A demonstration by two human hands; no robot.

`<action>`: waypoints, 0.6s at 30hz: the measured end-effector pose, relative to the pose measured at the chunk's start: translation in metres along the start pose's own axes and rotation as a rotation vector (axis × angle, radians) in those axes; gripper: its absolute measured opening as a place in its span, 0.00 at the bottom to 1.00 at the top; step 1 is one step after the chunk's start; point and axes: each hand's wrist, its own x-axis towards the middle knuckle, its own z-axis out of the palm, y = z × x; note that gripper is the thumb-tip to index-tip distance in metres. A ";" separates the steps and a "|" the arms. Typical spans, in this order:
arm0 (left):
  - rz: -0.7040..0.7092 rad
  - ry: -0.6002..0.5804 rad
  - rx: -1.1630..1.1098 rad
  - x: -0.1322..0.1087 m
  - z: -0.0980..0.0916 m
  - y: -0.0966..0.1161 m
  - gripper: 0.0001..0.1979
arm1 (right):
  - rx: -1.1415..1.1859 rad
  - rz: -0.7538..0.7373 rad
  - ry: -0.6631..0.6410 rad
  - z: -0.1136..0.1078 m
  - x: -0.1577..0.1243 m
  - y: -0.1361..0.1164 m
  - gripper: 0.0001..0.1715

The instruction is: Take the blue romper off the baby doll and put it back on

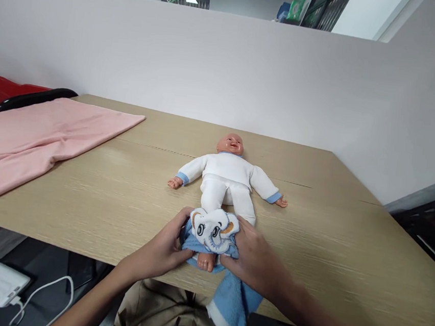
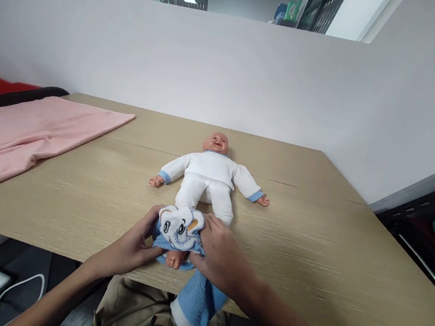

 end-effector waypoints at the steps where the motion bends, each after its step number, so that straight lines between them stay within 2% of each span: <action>1: 0.005 0.000 0.006 0.000 0.001 -0.001 0.33 | 0.002 -0.013 0.009 0.001 0.000 0.000 0.25; 6: 0.028 0.029 0.029 0.001 0.004 -0.012 0.34 | -0.004 -0.088 0.046 0.004 0.003 -0.003 0.25; 10: 0.001 0.058 0.069 0.007 -0.004 -0.013 0.26 | 0.027 -0.065 0.058 0.003 0.008 0.001 0.20; 13: -0.051 0.051 0.183 0.013 -0.016 -0.007 0.16 | 0.034 -0.111 0.005 -0.004 0.014 0.012 0.15; 18: -0.053 0.009 0.259 0.023 -0.034 -0.005 0.13 | 0.104 -0.219 -0.105 -0.020 0.030 0.037 0.10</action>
